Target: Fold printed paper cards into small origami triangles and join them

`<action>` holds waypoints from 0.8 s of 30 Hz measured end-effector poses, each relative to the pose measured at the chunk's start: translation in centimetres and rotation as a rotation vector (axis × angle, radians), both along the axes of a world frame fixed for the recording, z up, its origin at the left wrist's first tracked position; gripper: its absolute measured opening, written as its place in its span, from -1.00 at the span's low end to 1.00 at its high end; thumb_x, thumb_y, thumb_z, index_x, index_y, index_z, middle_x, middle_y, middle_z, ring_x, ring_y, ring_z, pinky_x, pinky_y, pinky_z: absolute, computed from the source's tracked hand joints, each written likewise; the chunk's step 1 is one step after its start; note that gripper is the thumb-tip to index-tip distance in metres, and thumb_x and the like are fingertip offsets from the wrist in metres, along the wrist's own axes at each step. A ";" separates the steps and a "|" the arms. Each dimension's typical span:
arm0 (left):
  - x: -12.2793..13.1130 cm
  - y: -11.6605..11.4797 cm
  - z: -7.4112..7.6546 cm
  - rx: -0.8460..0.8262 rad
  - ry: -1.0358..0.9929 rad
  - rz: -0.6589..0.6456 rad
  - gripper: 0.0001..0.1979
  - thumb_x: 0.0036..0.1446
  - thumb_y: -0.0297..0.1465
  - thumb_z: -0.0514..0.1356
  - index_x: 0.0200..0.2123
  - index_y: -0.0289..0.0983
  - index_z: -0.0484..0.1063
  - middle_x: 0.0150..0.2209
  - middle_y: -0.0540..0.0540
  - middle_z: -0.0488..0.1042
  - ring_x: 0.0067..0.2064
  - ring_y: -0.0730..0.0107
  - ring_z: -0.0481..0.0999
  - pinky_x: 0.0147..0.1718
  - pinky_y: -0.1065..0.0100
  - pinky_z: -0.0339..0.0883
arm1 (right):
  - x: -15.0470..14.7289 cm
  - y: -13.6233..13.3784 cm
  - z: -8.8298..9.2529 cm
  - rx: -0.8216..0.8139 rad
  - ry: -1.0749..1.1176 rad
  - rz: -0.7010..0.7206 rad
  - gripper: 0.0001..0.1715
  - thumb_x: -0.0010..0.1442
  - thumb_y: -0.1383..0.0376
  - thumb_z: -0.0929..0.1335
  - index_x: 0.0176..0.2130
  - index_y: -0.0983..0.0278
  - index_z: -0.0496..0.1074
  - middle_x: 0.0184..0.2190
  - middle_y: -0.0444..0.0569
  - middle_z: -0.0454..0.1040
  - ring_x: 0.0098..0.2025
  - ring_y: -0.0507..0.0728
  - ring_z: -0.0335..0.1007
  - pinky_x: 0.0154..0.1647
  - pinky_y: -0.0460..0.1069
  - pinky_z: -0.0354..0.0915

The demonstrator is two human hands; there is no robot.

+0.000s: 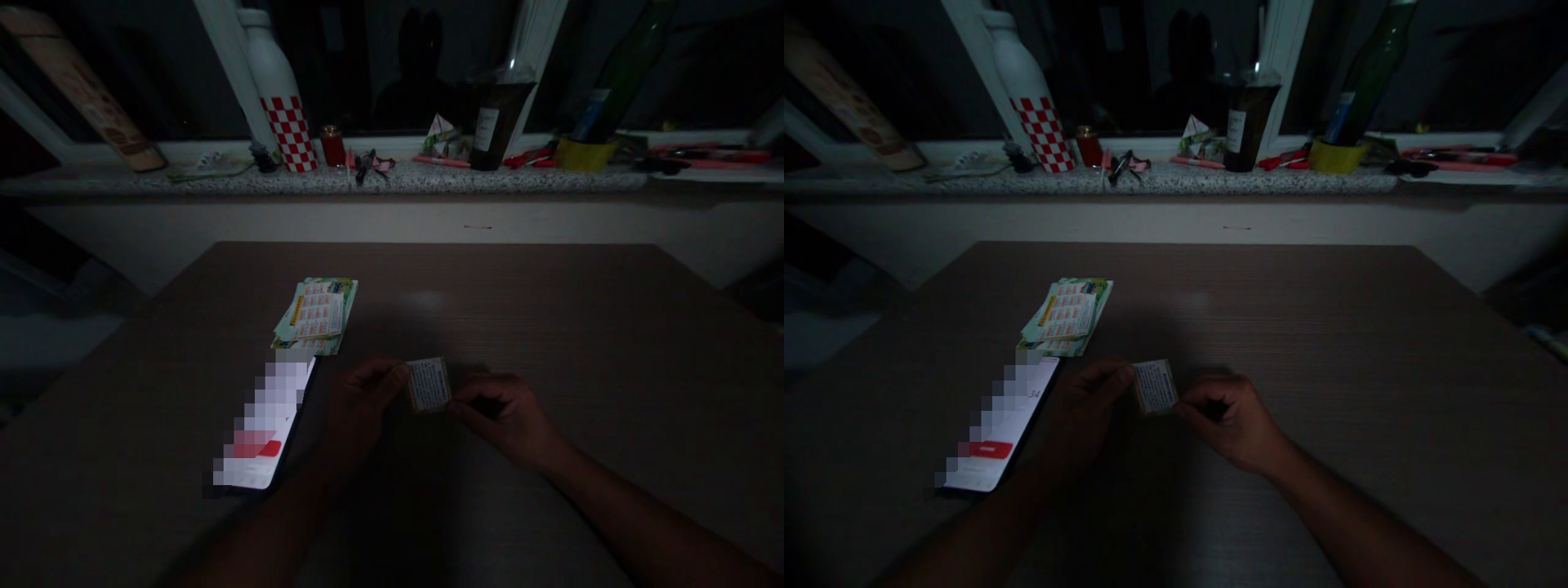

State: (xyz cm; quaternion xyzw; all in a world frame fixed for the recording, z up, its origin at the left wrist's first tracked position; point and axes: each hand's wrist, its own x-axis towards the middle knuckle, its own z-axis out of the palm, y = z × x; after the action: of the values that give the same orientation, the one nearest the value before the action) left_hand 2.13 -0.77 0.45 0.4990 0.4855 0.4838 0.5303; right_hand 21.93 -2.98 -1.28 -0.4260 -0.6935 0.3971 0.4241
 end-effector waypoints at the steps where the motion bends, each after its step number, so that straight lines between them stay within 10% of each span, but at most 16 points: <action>1: 0.0 0.0 0.0 -0.005 0.002 -0.003 -0.86 0.03 -0.32 0.28 -0.46 -0.27 0.53 -0.44 0.01 0.49 -0.36 0.40 0.46 -0.34 0.40 0.33 | 0.0 0.0 0.0 0.004 -0.005 -0.009 -0.84 0.14 0.34 0.38 -0.47 0.30 0.48 -0.53 -0.09 0.44 -0.49 0.03 0.34 -0.47 -0.07 0.25; 24: 0.3 -0.6 -0.2 0.176 0.128 -0.172 -0.92 0.09 -0.40 0.25 -0.41 -0.28 0.52 -0.41 -0.01 0.47 -0.34 0.43 0.45 -0.37 0.43 0.30 | -0.3 0.0 0.0 0.124 0.046 -0.164 -0.89 0.12 0.32 0.41 -0.44 0.28 0.50 -0.55 -0.10 0.47 -0.51 0.04 0.37 -0.51 -0.08 0.29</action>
State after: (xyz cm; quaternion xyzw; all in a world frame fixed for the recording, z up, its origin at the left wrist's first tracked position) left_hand 2.41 -1.40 0.27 0.6132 0.4295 0.4444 0.4920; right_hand 21.68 -3.01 -1.29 -0.4451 -0.6696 0.3268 0.4968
